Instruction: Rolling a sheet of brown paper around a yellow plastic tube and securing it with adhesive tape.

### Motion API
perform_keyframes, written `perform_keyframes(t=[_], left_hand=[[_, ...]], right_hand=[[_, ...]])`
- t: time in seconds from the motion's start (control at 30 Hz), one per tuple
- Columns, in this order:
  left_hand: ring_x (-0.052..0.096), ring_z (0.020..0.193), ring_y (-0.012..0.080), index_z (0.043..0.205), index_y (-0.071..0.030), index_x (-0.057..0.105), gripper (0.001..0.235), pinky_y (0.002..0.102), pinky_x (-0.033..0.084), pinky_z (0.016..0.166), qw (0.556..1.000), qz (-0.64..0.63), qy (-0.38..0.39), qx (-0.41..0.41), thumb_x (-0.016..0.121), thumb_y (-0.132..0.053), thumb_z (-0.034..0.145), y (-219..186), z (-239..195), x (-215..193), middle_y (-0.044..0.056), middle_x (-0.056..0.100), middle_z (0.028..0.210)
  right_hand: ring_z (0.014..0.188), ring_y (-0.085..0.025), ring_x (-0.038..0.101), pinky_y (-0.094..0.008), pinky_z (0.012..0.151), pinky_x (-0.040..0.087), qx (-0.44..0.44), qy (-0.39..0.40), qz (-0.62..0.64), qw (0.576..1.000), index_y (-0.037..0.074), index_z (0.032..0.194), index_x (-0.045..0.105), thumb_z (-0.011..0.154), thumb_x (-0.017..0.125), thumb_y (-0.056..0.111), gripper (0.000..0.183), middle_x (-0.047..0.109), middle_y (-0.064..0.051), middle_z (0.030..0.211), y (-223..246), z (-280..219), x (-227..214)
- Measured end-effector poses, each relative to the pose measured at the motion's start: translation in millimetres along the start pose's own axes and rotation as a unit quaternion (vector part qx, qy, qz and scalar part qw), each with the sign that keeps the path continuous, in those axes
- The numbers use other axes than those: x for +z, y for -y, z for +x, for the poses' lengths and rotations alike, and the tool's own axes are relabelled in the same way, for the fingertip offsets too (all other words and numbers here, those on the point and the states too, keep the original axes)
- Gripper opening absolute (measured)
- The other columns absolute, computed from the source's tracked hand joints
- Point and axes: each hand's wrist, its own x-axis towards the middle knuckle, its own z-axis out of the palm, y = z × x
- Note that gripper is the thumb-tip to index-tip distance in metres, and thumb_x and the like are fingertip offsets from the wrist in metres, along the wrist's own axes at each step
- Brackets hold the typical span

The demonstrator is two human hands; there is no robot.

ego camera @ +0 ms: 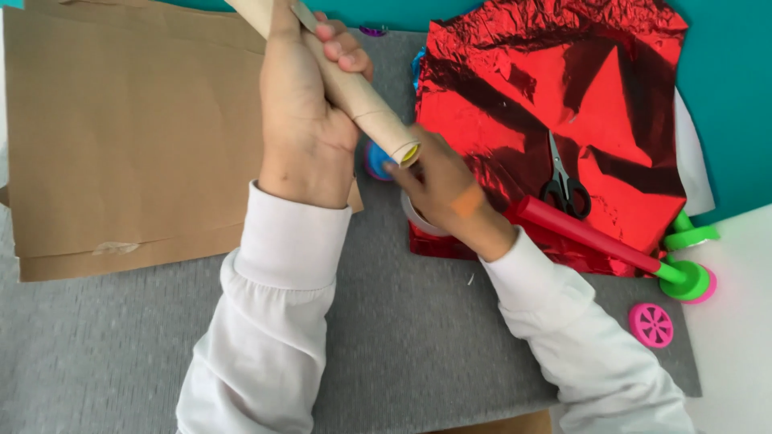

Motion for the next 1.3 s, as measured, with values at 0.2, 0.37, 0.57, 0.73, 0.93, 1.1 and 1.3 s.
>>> perform_keyframes(t=[0.2,0.37,0.57,0.73,0.93,1.1,1.3], left_hand=[[0.047,0.055,0.0075,0.093,0.000,0.051,0.026,0.022,0.042,0.048,1.000,0.011,-0.010,0.019,0.055,-0.026,0.098,2,-2,4,0.005,0.051,0.072],[0.046,0.055,0.0087,0.099,0.000,0.048,0.028,0.022,0.041,0.046,0.999,0.022,-0.028,0.012,0.058,-0.026,0.096,18,-14,10,0.004,0.050,0.071],[0.044,0.054,0.0083,0.096,0.000,0.052,0.027,0.023,0.039,0.045,0.998,0.046,-0.024,0.037,0.058,-0.027,0.096,19,-20,14,0.004,0.050,0.070],[0.043,0.052,0.0083,0.097,0.001,0.053,0.024,0.023,0.038,0.043,0.996,0.063,-0.037,0.053,0.057,-0.023,0.096,24,-21,13,0.005,0.051,0.069],[0.043,0.052,0.0080,0.094,0.001,0.055,0.026,0.023,0.039,0.045,0.993,0.092,-0.026,0.075,0.060,-0.025,0.094,29,-31,19,0.004,0.051,0.068],[0.044,0.054,0.0082,0.095,0.001,0.055,0.027,0.024,0.039,0.045,0.988,0.118,-0.015,0.095,0.060,-0.026,0.093,31,-34,21,0.006,0.051,0.069],[0.045,0.053,0.0095,0.090,-0.001,0.056,0.028,0.026,0.039,0.045,0.979,0.150,-0.025,0.134,0.061,-0.029,0.089,35,-40,25,0.006,0.051,0.068]], right_hand=[[0.142,-0.036,0.053,-0.042,0.114,0.050,-0.021,-0.035,0.251,0.967,0.003,0.109,0.042,0.099,0.058,-0.002,0.020,0.040,-0.025,0.159,37,-24,-66],[0.106,-0.020,0.065,-0.030,0.095,0.055,0.017,-0.051,0.266,0.963,0.004,0.111,0.054,0.090,0.073,0.013,0.029,0.064,-0.016,0.125,53,-54,-70],[0.122,-0.023,0.059,-0.033,0.110,0.051,0.037,-0.021,0.232,0.972,-0.001,0.122,0.062,0.088,0.071,-0.006,0.035,0.055,-0.014,0.138,77,-50,-74],[0.115,-0.025,0.066,-0.029,0.089,0.062,0.002,-0.098,0.164,0.982,0.001,0.124,0.043,0.088,0.071,-0.007,0.046,0.055,-0.019,0.128,84,-56,-73],[0.096,-0.023,0.065,-0.030,0.083,0.055,-0.013,-0.134,0.049,0.990,-0.004,0.099,0.059,0.082,0.083,-0.007,0.029,0.066,-0.018,0.114,96,-50,-74],[0.089,-0.022,0.066,-0.029,0.078,0.054,-0.018,-0.134,0.029,0.990,-0.008,0.097,0.061,0.081,0.083,-0.007,0.028,0.071,-0.019,0.110,102,-48,-75],[0.073,-0.015,0.056,-0.024,0.064,0.046,0.003,-0.134,-0.009,0.991,-0.005,0.089,0.063,0.082,0.085,-0.003,0.023,0.069,-0.012,0.098,102,-48,-78]])
